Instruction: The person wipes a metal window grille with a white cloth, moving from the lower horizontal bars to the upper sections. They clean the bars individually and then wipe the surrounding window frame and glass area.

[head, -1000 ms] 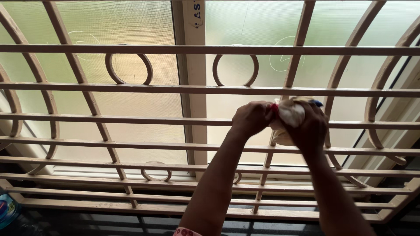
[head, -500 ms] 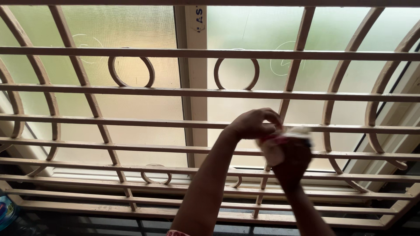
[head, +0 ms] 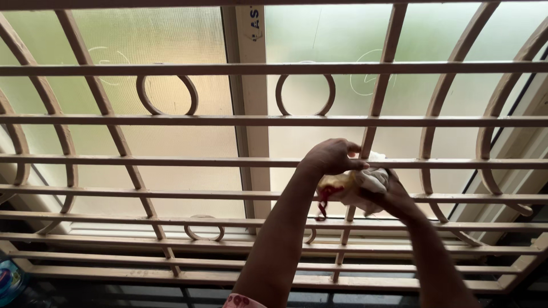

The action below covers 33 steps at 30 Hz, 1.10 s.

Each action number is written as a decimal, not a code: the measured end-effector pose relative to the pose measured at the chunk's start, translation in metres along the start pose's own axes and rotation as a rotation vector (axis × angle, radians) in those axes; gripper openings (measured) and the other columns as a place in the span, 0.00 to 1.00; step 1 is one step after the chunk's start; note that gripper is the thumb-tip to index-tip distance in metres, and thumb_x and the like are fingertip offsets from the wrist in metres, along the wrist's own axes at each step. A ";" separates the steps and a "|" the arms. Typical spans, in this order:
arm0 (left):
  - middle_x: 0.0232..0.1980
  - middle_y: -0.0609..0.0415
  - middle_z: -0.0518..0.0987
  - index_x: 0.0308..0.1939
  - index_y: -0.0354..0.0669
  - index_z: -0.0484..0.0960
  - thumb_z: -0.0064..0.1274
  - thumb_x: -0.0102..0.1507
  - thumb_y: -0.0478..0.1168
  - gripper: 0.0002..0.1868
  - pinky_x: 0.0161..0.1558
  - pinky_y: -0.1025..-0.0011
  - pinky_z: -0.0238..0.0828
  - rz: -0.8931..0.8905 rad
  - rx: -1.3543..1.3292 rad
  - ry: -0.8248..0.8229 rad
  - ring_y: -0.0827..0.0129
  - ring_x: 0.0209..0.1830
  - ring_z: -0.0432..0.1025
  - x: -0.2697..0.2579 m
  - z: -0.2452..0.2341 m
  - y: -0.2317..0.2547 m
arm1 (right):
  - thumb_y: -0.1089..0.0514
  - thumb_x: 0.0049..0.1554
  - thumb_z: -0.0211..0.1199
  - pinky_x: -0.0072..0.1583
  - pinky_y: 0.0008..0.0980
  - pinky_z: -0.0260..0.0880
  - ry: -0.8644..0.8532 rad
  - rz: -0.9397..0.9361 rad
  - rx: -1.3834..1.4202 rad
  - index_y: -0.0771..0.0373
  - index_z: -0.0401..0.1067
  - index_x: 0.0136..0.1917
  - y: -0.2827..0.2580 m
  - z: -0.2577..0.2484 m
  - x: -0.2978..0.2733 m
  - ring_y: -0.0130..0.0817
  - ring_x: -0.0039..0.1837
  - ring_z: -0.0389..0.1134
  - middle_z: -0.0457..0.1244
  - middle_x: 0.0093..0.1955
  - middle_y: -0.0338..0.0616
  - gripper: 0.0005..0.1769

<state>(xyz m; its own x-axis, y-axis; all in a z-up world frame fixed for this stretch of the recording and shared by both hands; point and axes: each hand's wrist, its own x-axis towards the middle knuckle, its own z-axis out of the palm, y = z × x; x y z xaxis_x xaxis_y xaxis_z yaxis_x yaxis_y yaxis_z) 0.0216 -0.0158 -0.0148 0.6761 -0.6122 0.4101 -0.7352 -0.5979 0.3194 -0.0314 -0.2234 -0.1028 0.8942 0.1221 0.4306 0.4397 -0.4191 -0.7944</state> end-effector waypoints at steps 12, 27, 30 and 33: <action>0.60 0.53 0.80 0.54 0.60 0.87 0.61 0.55 0.64 0.27 0.57 0.59 0.75 -0.051 0.011 0.115 0.61 0.58 0.76 -0.020 -0.011 0.020 | 0.45 0.48 0.73 0.49 0.38 0.79 -0.045 0.125 0.167 0.64 0.75 0.58 0.037 -0.012 0.040 0.38 0.51 0.75 0.71 0.51 0.49 0.29; 0.70 0.51 0.73 0.62 0.53 0.78 0.40 0.67 0.65 0.30 0.76 0.40 0.32 -0.177 0.332 0.423 0.55 0.80 0.52 -0.060 0.023 0.043 | 0.48 0.55 0.73 0.75 0.52 0.64 0.682 -0.573 -0.753 0.71 0.70 0.63 -0.029 0.073 -0.066 0.55 0.74 0.64 0.66 0.65 0.60 0.32; 0.74 0.54 0.70 0.70 0.54 0.71 0.36 0.69 0.64 0.32 0.77 0.46 0.31 -0.128 0.315 0.390 0.58 0.81 0.50 -0.065 0.028 0.032 | 0.48 0.51 0.76 0.77 0.54 0.60 0.630 -0.613 -0.801 0.71 0.70 0.61 -0.033 0.080 -0.080 0.57 0.77 0.62 0.66 0.63 0.60 0.33; 0.76 0.56 0.67 0.74 0.55 0.65 0.30 0.70 0.64 0.33 0.78 0.51 0.32 -0.028 0.218 0.308 0.61 0.82 0.48 -0.072 0.023 0.018 | 0.46 0.47 0.76 0.74 0.54 0.61 0.606 -0.589 -0.709 0.71 0.70 0.60 -0.031 0.081 -0.094 0.59 0.75 0.62 0.66 0.63 0.64 0.36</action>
<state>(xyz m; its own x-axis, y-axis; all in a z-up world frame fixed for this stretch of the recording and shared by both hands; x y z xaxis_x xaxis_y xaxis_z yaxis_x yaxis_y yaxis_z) -0.0394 0.0057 -0.0585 0.6249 -0.4297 0.6518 -0.6663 -0.7287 0.1585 -0.1229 -0.1491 -0.1531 0.2859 0.0923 0.9538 0.4628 -0.8849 -0.0531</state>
